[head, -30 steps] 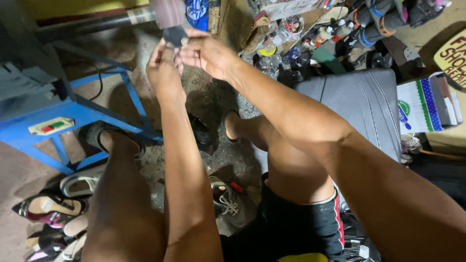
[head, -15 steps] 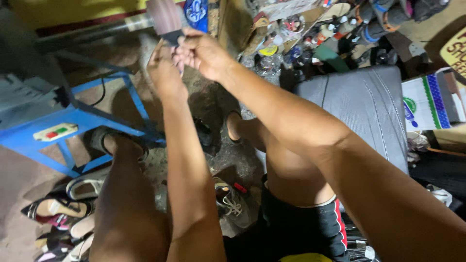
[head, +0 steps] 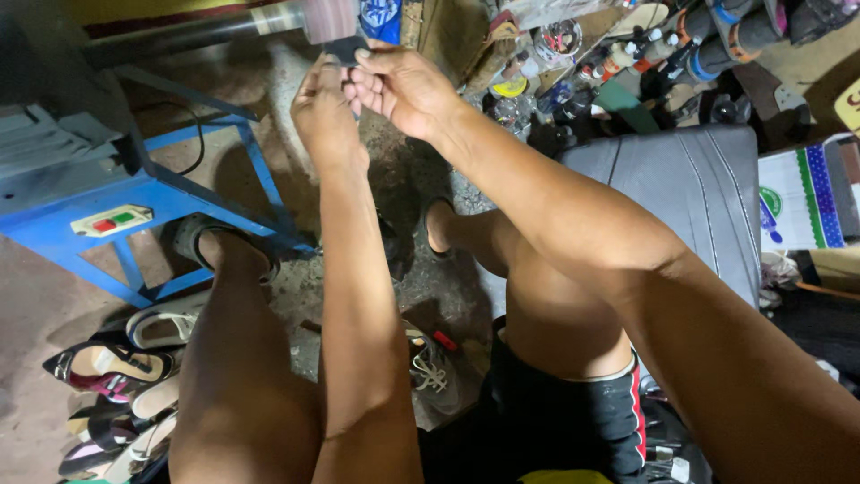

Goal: The person uses a bench grinder to smooth and shape the heel of a black high-heeled shoe. They hold the shoe with both hands, pressing the heel against the rotating wheel to grind down the surface. The person repeatedly adjusts the shoe's angle to work on different parts of the heel.

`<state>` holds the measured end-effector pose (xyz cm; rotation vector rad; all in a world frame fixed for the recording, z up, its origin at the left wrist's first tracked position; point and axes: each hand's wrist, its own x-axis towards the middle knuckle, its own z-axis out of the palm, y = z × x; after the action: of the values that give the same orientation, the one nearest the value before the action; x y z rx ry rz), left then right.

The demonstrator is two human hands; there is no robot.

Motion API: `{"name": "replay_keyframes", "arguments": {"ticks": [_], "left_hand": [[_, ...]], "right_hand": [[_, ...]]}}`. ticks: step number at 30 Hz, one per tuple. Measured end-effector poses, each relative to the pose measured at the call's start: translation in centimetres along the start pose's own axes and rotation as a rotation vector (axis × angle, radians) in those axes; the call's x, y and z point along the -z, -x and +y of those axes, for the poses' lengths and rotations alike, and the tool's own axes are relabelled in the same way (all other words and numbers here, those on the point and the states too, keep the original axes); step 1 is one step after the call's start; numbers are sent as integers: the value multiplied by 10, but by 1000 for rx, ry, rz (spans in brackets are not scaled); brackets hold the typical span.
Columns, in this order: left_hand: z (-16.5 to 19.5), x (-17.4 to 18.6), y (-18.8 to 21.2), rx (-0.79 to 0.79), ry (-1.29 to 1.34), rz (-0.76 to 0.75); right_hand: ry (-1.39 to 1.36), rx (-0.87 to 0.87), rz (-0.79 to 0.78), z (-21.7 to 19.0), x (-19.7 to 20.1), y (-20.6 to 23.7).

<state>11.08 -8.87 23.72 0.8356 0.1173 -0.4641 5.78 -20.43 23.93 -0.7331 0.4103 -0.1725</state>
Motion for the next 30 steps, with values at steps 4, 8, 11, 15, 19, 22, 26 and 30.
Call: {"name": "replay_keyframes", "arguments": {"ticks": [4, 8, 11, 15, 19, 22, 26, 30], "left_hand": [[-1, 3, -2, 5, -5, 17], [-1, 6, -3, -31, -49, 47], [0, 12, -2, -77, -46, 20], [0, 24, -1, -67, -48, 1], [-6, 27, -1, -2, -64, 4], [-10, 23, 1, 9, -114, 53], [-6, 13, 0, -12, -83, 23], [1, 3, -3, -41, -44, 9]], "right_hand": [[-44, -3, 12, 2, -2, -7], [-30, -7, 35, 5, -6, -13], [-12, -19, -7, 9, -7, -13], [94, -41, -21, 11, -6, -6], [193, -37, 43, 15, -5, -2], [211, -31, 53, 15, -3, -5], [132, 30, 116, 14, -8, -9], [66, 51, 219, 11, -18, -14]]}}
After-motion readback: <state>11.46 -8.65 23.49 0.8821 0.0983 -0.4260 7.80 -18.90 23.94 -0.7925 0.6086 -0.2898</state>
